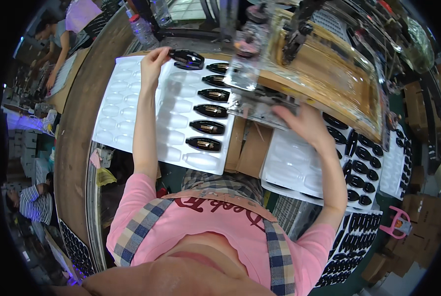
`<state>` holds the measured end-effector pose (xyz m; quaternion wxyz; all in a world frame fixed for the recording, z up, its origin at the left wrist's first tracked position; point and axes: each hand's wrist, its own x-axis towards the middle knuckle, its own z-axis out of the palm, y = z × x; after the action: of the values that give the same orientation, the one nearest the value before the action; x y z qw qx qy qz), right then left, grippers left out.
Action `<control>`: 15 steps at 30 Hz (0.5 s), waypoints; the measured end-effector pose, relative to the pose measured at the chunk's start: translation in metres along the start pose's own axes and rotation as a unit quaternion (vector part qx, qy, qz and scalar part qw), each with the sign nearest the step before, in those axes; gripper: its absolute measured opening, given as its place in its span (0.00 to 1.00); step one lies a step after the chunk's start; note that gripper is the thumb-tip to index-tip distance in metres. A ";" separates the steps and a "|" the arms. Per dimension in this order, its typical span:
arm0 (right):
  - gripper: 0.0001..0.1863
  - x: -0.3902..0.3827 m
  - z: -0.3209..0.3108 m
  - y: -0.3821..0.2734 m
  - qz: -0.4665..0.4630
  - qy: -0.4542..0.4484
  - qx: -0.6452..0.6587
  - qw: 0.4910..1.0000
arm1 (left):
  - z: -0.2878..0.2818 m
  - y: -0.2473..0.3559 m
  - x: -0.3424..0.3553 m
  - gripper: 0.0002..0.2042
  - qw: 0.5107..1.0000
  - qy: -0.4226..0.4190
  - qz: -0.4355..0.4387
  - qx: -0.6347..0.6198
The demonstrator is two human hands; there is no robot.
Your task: Screen printing logos onto small black hair clips using a manual screen frame and squeegee.
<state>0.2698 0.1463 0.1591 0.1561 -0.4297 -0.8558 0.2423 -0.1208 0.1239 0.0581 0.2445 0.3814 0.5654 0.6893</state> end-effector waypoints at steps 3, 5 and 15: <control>0.26 -0.030 -0.017 0.052 0.031 0.142 0.080 0.986 | -0.030 -0.042 -0.005 0.11 0.997 0.025 -0.014 0.071; 0.26 -0.048 -0.019 0.066 0.056 0.129 0.002 0.990 | -0.035 -0.058 -0.006 0.12 0.994 0.030 -0.037 0.099; 0.30 -0.111 -0.013 0.071 0.091 0.006 -0.360 0.929 | -0.018 -0.078 -0.006 0.11 0.888 0.033 -0.005 0.458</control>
<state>0.3878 0.0964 0.1239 -0.0268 -0.5343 -0.8418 -0.0712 -0.1387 0.1276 -0.0197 0.0274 0.4247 0.8281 0.3649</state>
